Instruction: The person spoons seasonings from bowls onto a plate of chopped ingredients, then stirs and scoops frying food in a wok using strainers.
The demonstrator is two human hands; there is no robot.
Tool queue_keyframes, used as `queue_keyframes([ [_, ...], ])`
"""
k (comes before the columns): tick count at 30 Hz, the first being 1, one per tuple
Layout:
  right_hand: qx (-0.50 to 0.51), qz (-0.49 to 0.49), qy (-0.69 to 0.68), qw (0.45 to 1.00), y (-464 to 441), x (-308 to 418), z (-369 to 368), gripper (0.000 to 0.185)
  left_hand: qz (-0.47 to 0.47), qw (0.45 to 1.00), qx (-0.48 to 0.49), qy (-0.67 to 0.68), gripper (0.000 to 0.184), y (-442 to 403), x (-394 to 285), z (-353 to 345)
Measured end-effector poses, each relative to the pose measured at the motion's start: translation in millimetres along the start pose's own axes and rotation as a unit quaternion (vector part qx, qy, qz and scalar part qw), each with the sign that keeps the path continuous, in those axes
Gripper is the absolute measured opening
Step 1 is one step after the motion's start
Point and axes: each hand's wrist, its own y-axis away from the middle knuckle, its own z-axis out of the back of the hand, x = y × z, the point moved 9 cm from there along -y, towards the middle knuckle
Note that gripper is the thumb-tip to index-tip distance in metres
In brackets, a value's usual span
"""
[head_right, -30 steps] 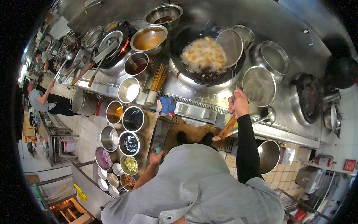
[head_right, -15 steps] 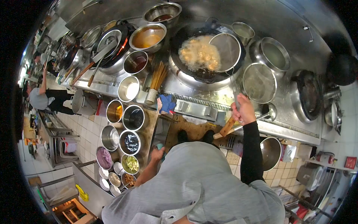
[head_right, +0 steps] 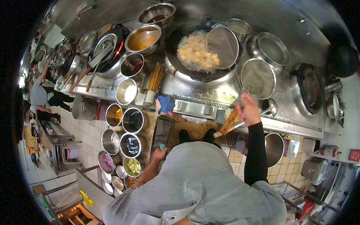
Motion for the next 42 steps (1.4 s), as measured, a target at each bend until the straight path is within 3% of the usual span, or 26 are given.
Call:
queue_keyframes([
  [9, -0.05, 0.056, 0.045, 0.996, -27.2, -5.6, 11.6, 0.053, 0.015, 1.0, -0.007, -0.007, 0.093, -8.5, 8.3, -1.7],
  [14, -0.088, 0.12, 0.158, 0.976, -33.0, 3.3, 9.8, 0.049, 0.024, 1.0, 0.001, 0.0, 0.094, -3.9, 9.1, -3.8],
  [29, -0.055, 0.068, -0.019, 0.996, -21.6, 12.7, 18.9, 0.056, 0.007, 1.0, 0.016, -0.006, 0.092, -16.2, 18.6, -10.8],
  [34, -0.1, 0.124, 0.02, 0.987, -28.7, 41.1, 47.6, 0.053, -0.017, 1.0, -0.007, 0.018, 0.092, -4.8, 0.0, -0.4],
  [36, -0.103, 0.169, 0.09, 0.976, -45.9, 65.2, 59.1, 0.04, -0.013, 1.0, -0.012, 0.011, 0.093, -15.3, 12.8, -4.9],
  [39, -0.196, 0.249, 0.231, 0.92, -83.8, 105.2, 71.2, 0.032, -0.043, 0.996, -0.077, 0.006, 0.093, -12.4, 7.6, 4.3],
  [42, -0.272, 0.47, 0.456, 0.705, -156.4, 121.0, 89.9, 0.032, -0.005, 0.997, -0.061, -0.035, 0.095, -4.8, -0.1, 9.6],
])
